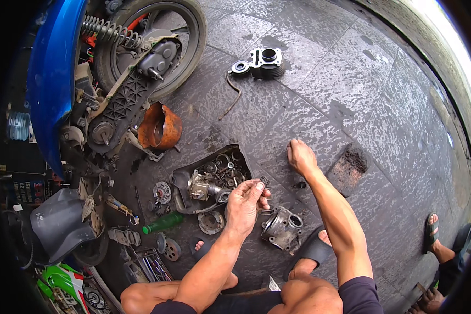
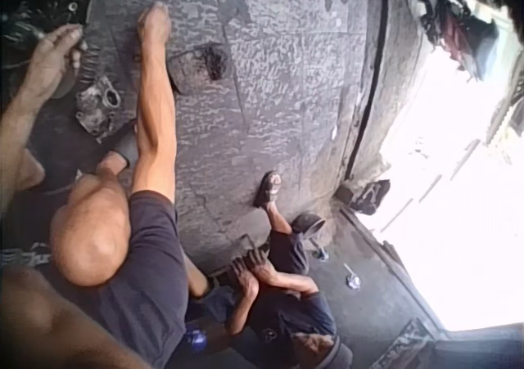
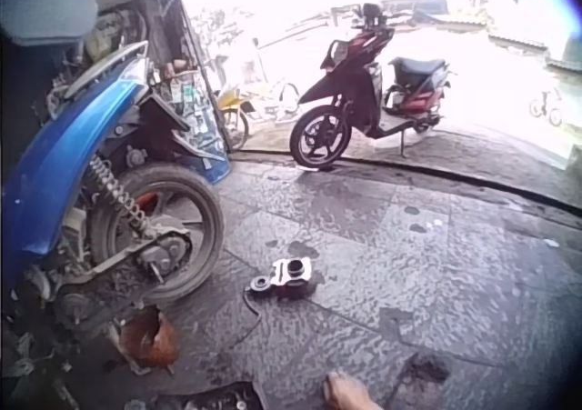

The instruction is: Repairing and assembling motorcycle engine components, specifically the cylinder head and valves.

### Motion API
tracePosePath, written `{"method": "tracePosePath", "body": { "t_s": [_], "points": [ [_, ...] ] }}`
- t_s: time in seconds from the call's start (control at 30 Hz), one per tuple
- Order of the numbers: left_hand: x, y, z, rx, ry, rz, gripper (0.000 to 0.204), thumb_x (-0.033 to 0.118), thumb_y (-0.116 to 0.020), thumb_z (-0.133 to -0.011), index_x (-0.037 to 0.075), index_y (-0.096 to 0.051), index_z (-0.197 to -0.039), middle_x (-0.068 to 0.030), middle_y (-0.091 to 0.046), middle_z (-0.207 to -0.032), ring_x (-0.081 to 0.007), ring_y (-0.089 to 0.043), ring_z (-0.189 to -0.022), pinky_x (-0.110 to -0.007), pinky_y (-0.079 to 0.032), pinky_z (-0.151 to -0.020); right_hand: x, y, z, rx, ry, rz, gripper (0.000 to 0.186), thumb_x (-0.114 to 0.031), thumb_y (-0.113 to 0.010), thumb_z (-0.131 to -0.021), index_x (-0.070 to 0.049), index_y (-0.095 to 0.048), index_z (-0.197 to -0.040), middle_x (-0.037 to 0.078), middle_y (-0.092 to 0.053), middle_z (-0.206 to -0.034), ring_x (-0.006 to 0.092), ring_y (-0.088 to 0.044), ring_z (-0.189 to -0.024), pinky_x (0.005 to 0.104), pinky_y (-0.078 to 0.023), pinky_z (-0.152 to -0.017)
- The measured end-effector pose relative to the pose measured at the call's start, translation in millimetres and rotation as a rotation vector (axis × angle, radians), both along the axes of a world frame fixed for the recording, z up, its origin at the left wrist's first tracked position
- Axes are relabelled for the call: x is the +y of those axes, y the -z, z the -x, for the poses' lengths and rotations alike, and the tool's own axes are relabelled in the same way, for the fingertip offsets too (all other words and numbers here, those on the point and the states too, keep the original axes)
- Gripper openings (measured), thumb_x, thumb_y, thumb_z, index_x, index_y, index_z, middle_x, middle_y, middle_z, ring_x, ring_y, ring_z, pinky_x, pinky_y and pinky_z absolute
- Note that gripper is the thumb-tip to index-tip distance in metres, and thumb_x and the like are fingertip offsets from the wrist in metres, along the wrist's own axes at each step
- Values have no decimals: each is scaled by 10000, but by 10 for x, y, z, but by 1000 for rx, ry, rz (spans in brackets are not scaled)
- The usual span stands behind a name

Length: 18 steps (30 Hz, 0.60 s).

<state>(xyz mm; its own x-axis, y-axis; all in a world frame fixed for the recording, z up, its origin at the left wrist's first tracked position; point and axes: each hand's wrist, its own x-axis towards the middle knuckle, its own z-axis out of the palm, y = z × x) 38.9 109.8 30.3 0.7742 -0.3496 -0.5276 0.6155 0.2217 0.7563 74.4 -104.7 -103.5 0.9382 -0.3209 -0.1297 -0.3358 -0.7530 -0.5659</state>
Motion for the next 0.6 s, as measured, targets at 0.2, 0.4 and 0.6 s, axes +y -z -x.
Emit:
{"method": "tracePosePath", "body": {
  "t_s": [0.2, 0.4, 0.6],
  "points": [
    [-94, -149, 58, -48, -61, -45, 326, 119, -710, -948, -48, -609, -1210, -99, -686, -937, -128, -647, -749, -282, -596, -680, 309, -1137, 750, -323, -40, -740, 83, -38, -616, -950, 20, -627, -1007, 101, -654, -885, 166, -642, -774, 307, -513, -721],
    [-239, -324, 203, -224, 46, -165, 298, 86, -713, -938, -63, -627, -1182, -97, -688, -923, -120, -645, -740, -276, -590, -663, 397, -1626, 989, -550, -44, -504, 123, 52, -665, -863, 16, -634, -977, 156, -655, -893, 298, -676, -808, 355, -536, -718],
    [-309, -476, 327, -213, 62, -119, 273, 98, -686, -959, -51, -621, -1178, -110, -691, -922, -126, -645, -728, -287, -590, -670, 336, -1761, 1122, -621, -56, -328, 122, -5, -702, -867, -4, -642, -974, 144, -669, -906, 326, -689, -794, 369, -557, -667]
  ]
}}
